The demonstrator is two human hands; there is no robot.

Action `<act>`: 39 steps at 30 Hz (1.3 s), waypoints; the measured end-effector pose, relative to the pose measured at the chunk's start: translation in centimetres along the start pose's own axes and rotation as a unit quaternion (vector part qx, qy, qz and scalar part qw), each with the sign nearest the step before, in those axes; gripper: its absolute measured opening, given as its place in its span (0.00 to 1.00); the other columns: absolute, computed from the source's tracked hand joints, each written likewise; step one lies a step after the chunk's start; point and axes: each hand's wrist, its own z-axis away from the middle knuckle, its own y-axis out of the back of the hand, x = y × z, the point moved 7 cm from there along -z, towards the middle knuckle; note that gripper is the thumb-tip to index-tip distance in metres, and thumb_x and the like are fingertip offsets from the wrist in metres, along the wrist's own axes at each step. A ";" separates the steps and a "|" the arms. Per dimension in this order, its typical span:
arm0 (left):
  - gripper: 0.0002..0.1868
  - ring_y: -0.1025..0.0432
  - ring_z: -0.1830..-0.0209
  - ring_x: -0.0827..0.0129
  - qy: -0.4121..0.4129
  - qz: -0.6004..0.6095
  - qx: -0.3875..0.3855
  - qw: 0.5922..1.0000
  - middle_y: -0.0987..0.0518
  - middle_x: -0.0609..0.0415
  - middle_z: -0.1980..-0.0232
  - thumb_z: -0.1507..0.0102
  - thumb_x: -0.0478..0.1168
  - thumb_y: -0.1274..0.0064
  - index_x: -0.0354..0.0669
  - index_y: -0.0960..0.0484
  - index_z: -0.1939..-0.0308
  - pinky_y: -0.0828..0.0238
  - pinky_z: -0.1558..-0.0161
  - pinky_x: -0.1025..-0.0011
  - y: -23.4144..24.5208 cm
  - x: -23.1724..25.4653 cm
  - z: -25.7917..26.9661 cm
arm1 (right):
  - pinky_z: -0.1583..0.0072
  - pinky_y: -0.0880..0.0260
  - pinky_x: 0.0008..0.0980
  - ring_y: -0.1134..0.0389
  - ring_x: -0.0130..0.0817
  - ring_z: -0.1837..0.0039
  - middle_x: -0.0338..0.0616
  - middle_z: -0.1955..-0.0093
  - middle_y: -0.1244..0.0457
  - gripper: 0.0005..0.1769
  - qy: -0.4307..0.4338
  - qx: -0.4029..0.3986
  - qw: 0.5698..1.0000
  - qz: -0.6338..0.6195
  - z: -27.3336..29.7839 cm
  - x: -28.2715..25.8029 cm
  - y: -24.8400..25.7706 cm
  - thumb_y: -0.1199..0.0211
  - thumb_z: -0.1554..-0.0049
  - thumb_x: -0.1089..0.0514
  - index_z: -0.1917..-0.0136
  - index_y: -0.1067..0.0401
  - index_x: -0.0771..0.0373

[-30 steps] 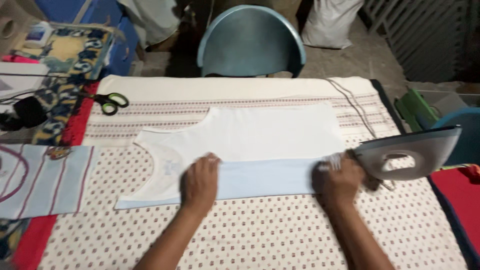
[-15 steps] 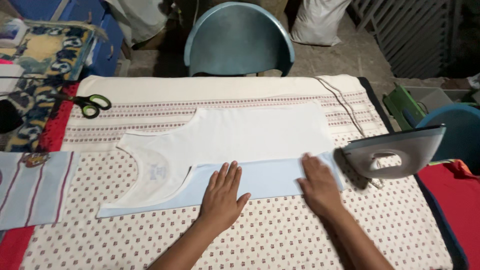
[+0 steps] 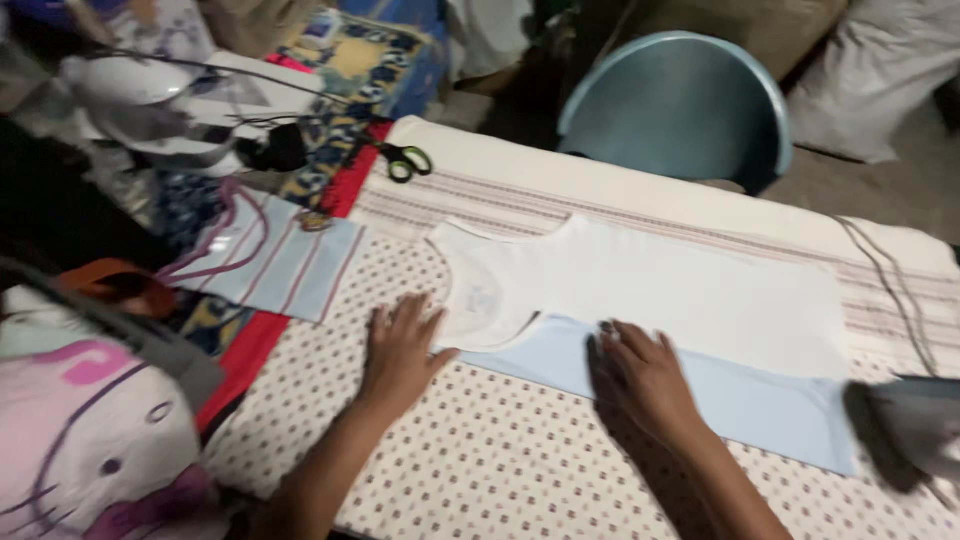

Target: The person irons a light blue t-shirt with a space shuttle graphic on a patterned tablecloth. They smooth the fabric, use a steam iron on the front and back, and fold the shirt in half before ironing the folded edges.

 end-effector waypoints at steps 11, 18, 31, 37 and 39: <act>0.15 0.28 0.51 0.59 0.185 0.145 0.096 0.967 0.18 0.57 0.54 0.43 0.48 0.34 0.48 0.16 0.57 0.35 0.44 0.60 2.8 -7.3 2.9 | 0.44 0.38 0.45 0.34 0.46 0.50 0.45 0.55 0.32 0.14 -0.103 -0.012 0.991 -0.083 -7.6 -3.7 -4.3 0.31 0.47 0.50 0.52 0.23 0.60; 0.14 0.28 0.52 0.64 0.253 0.195 0.041 0.947 0.17 0.61 0.61 0.39 0.45 0.40 0.52 0.17 0.50 0.38 0.42 0.60 2.4 -8.2 2.9 | 0.39 0.39 0.46 0.34 0.47 0.50 0.47 0.55 0.33 0.10 -0.093 0.045 0.990 -0.097 -6.9 -3.5 -4.9 0.36 0.40 0.55 0.48 0.25 0.62; 0.18 0.22 0.60 0.56 0.346 0.053 -0.103 0.931 0.15 0.51 0.62 0.34 0.57 0.48 0.52 0.19 0.50 0.27 0.56 0.57 2.6 -6.6 3.0 | 0.25 0.50 0.52 0.47 0.51 0.20 0.48 0.21 0.45 0.27 0.178 -0.064 0.978 -0.092 -4.5 -13.9 -4.7 0.44 0.37 0.51 0.26 0.36 0.57; 0.21 0.20 0.65 0.58 0.401 0.181 -0.128 0.889 0.15 0.54 0.64 0.37 0.60 0.46 0.50 0.18 0.55 0.26 0.60 0.62 2.0 -8.0 2.8 | 0.23 0.61 0.52 0.59 0.48 0.17 0.41 0.16 0.55 0.32 0.186 -0.136 0.971 -0.063 -4.4 -14.3 -5.1 0.55 0.34 0.41 0.20 0.45 0.49; 0.20 0.21 0.64 0.58 0.413 0.172 -0.143 0.883 0.16 0.55 0.64 0.37 0.61 0.46 0.49 0.19 0.58 0.26 0.59 0.61 2.1 -8.0 2.8 | 0.23 0.62 0.52 0.60 0.48 0.17 0.40 0.16 0.56 0.32 0.187 -0.138 0.971 -0.059 -4.4 -14.3 -5.2 0.56 0.33 0.40 0.19 0.46 0.48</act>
